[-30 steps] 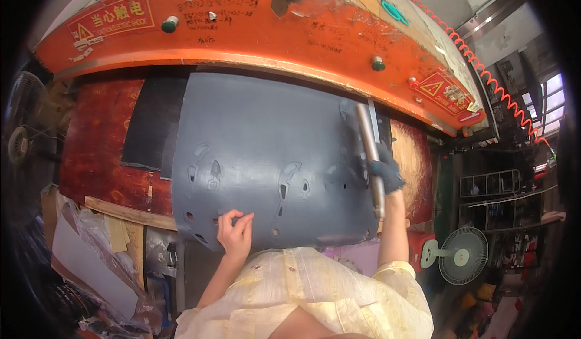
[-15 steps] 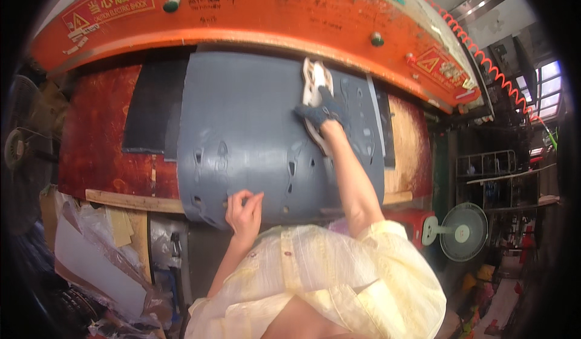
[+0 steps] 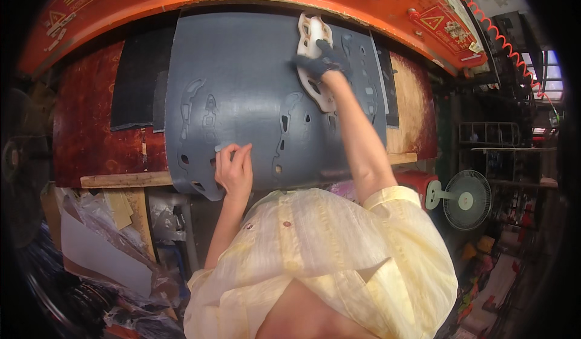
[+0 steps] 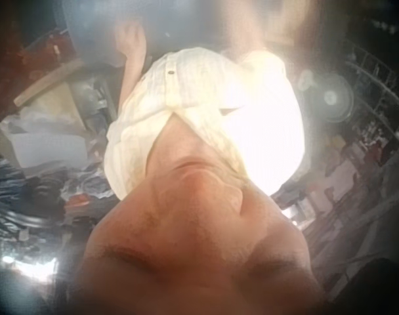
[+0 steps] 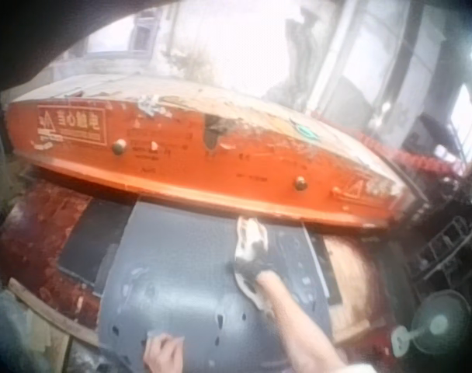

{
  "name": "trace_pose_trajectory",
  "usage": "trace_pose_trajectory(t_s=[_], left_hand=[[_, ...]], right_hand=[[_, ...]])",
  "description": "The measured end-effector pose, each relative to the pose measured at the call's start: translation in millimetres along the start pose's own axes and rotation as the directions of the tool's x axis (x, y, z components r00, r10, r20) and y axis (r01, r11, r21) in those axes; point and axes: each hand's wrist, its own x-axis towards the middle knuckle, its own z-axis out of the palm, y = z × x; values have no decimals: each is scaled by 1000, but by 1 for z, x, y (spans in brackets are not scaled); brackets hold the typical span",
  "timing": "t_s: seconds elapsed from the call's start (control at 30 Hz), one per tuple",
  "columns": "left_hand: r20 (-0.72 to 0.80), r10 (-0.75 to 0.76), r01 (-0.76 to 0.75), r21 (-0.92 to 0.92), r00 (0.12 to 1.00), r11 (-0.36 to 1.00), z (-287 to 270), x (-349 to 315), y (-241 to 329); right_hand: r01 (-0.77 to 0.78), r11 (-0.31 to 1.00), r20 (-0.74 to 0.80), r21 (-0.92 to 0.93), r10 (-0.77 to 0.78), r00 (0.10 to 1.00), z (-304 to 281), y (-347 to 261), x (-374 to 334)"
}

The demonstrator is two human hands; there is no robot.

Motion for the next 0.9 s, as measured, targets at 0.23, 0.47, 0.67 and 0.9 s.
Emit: trace_pose_trajectory(t_s=[0.23, 0.47, 0.67, 0.9], left_hand=[[23, -37, 36, 18, 999, 999, 2, 0, 1], [74, -57, 52, 64, 996, 997, 2, 0, 4], [101, -76, 74, 30, 992, 997, 2, 3, 5], [32, -158, 158, 10, 987, 987, 2, 4, 9]], right_hand=[[-190, 686, 120, 702, 149, 981, -44, 103, -45], [248, 969, -233, -6, -243, 942, -11, 91, -129], [200, 979, -180, -32, -203, 963, -31, 60, -132], [143, 957, -94, -253, -171, 981, -24, 15, -67]])
